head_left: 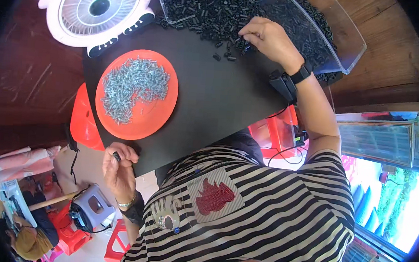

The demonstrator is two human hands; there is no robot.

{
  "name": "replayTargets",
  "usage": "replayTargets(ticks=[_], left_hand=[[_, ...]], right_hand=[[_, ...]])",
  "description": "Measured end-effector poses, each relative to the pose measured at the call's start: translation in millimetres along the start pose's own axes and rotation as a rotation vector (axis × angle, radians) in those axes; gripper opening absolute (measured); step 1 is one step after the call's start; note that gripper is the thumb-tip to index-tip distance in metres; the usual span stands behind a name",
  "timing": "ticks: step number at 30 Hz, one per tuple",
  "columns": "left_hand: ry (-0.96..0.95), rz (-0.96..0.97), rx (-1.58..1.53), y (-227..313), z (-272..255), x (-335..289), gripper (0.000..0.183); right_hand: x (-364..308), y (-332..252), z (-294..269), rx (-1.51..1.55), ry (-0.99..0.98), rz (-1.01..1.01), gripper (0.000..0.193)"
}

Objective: Assembling small metal clips into black plastic housings by hand.

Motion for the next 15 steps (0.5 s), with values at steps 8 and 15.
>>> replayTargets(ticks=[8,15], left_hand=[[0.032,-0.020,0.031,-3,-4,1,0.029],[0.032,-0.040,0.021,-4,-5,2,0.030]], right_hand=[[-12,3,-10,0.030,0.000,0.022,0.011],[-30,5,-12,0.030,-0.018,0.042,0.010]])
Point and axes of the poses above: each hand's wrist, its own x-axis towards the middle knuckle, its own z-axis out of the palm, y = z × x, the point moved 6 cm from there along x, towards the middle knuckle, and after that the axes turned 13 degrees about x, right-handed, at the moved point
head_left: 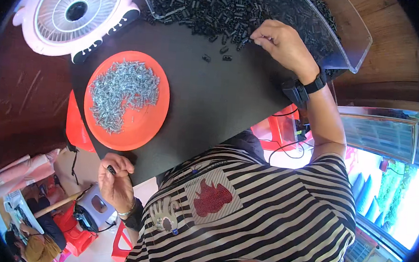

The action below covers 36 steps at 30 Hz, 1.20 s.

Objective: Assembling small metal clips into black plastic housings by hand.

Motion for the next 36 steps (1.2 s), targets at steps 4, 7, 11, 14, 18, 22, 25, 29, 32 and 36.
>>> replayTargets(ticks=[4,7,11,14,18,22,25,29,32,36], left_hand=[[-0.013,0.003,0.011,1,2,1,0.029],[-0.010,0.008,0.018,3,3,2,0.028],[-0.009,-0.001,0.015,1,2,0,0.028],[-0.013,0.001,0.029,1,2,1,0.028],[-0.004,0.012,0.036,-1,-2,0,0.028],[0.003,0.026,0.051,1,0,0,0.028],[0.014,0.030,0.052,2,1,1,0.028],[0.038,0.029,0.078,1,0,0,0.028],[0.044,0.030,0.066,2,1,1,0.028],[0.021,0.032,0.062,1,0,1,0.028]], right_hand=[[-11,-5,1,0.061,-0.046,0.061,0.010],[-21,-4,3,0.051,-0.043,0.066,0.011],[-33,1,5,0.044,-0.013,0.083,0.014],[-36,6,4,-0.012,0.019,0.100,0.018],[-36,10,4,-0.046,0.058,0.160,0.021],[-41,15,0,0.062,0.118,0.184,0.022],[-51,16,-6,0.071,0.184,0.197,0.019],[-61,13,-9,-0.070,0.214,0.245,0.017],[-65,15,-9,-0.077,0.213,0.283,0.015],[-58,11,-5,0.016,0.203,0.228,0.015]])
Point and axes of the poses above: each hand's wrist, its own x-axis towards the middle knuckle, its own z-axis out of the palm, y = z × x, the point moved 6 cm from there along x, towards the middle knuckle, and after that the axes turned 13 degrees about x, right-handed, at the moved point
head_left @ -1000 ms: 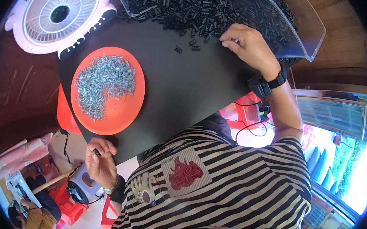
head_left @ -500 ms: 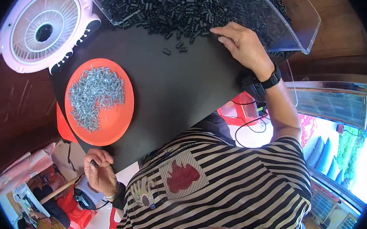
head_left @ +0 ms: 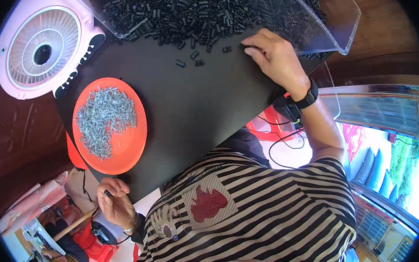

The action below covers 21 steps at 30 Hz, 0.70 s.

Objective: Assembling small metal clips into black plastic housings by hand.

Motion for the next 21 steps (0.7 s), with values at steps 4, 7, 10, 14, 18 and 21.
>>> replayTargets(ticks=[4,7,10,14,18,21], left_hand=[[-0.007,0.008,0.000,1,1,0,0.028],[-0.002,0.004,0.007,1,0,-2,0.027],[-0.016,0.013,0.005,1,1,-2,0.027],[-0.013,0.007,-0.021,0,-1,-2,0.027],[-0.015,0.007,-0.030,0,-1,-1,0.027],[-0.024,0.015,-0.029,1,1,-1,0.027]], right_hand=[[14,-5,10,0.065,-0.032,-0.118,0.017],[30,-3,18,-0.026,-0.058,-0.177,0.017],[40,-4,27,-0.083,-0.063,-0.197,0.016],[47,-6,30,-0.119,-0.060,-0.198,0.016],[54,-4,33,-0.176,-0.064,-0.266,0.013],[55,-5,32,-0.188,-0.026,-0.298,0.013]])
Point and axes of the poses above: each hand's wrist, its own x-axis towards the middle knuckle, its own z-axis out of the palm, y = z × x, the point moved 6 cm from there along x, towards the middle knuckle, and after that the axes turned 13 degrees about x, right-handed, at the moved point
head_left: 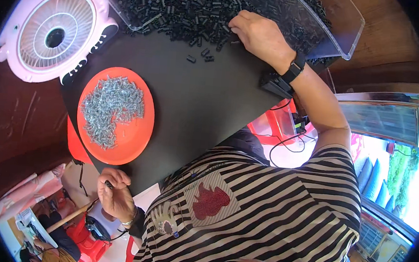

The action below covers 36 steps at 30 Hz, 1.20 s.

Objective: Assembling small metal clips into black plastic housings by hand.

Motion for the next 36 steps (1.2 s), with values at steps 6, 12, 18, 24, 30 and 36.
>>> replayTargets(ticks=[6,12,18,24,30,36], left_hand=[[-0.010,0.012,0.001,1,4,1,0.027],[-0.025,0.049,0.034,6,8,-4,0.028],[-0.196,0.062,0.092,21,34,-9,0.031],[-0.383,0.098,-0.016,35,86,-1,0.025],[-0.479,0.100,0.056,37,117,11,0.023],[-0.456,0.095,-0.058,27,122,19,0.024]], right_hand=[[-6,14,-18,0.444,0.070,0.230,0.014],[-20,-16,-21,1.291,0.014,0.499,0.017],[-23,-71,-30,1.385,-0.053,0.423,0.015],[-12,-127,-14,1.465,-0.096,0.273,0.018],[-5,-173,-7,1.425,-0.171,0.198,0.020],[-7,-202,13,1.360,-0.227,0.087,0.013]])
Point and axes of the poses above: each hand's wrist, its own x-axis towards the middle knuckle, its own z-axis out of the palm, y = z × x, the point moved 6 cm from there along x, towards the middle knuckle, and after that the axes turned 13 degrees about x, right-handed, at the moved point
